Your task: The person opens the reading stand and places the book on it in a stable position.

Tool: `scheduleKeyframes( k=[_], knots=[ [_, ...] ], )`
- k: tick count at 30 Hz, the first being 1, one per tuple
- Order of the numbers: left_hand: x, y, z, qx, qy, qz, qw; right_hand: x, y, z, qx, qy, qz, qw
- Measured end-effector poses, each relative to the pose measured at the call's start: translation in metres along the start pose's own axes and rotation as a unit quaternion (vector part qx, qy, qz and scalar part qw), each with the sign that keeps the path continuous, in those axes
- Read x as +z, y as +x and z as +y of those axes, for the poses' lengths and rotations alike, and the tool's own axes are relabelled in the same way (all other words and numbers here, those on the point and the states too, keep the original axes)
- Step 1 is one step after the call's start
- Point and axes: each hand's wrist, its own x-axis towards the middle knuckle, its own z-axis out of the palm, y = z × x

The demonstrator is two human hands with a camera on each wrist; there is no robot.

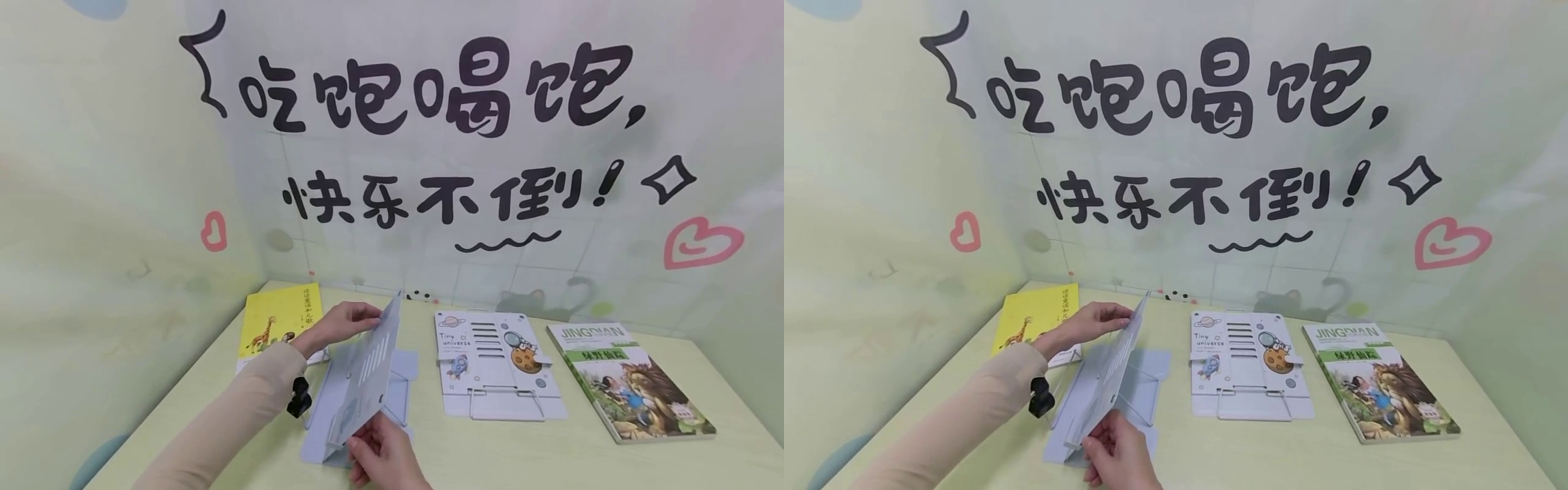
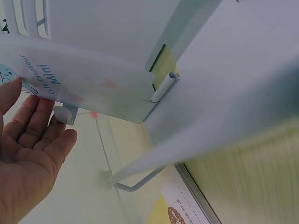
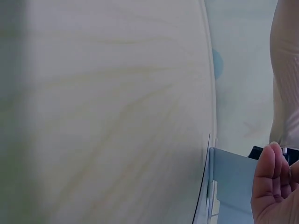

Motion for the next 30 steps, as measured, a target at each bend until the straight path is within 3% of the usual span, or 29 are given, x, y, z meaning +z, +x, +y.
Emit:
scheduleKeyframes(
  k=[7,13,17,25,30],
  knots=[
    [-0.001,0.000,0.004,-0.002,0.002,0.003,1.0000,-0.002,0.003,-0.001,-0.032,-0.067,0.009,0.997],
    [-0.002,0.002,0.002,-0.007,0.016,0.014,0.9997,-0.012,0.003,-0.005,-0.031,-0.085,0.039,0.995],
    [-0.005,0.003,-0.002,-0.009,0.033,0.043,0.9985,-0.027,0.004,-0.009,-0.024,-0.102,0.059,0.993],
    [-0.017,-0.002,-0.016,-0.059,0.035,0.111,0.9915,-0.061,0.019,-0.013,0.020,-0.099,0.114,0.988],
    [-0.024,-0.007,-0.026,-0.056,0.034,0.155,0.9859,-0.083,0.032,-0.017,0.036,-0.103,0.147,0.983]
  ],
)
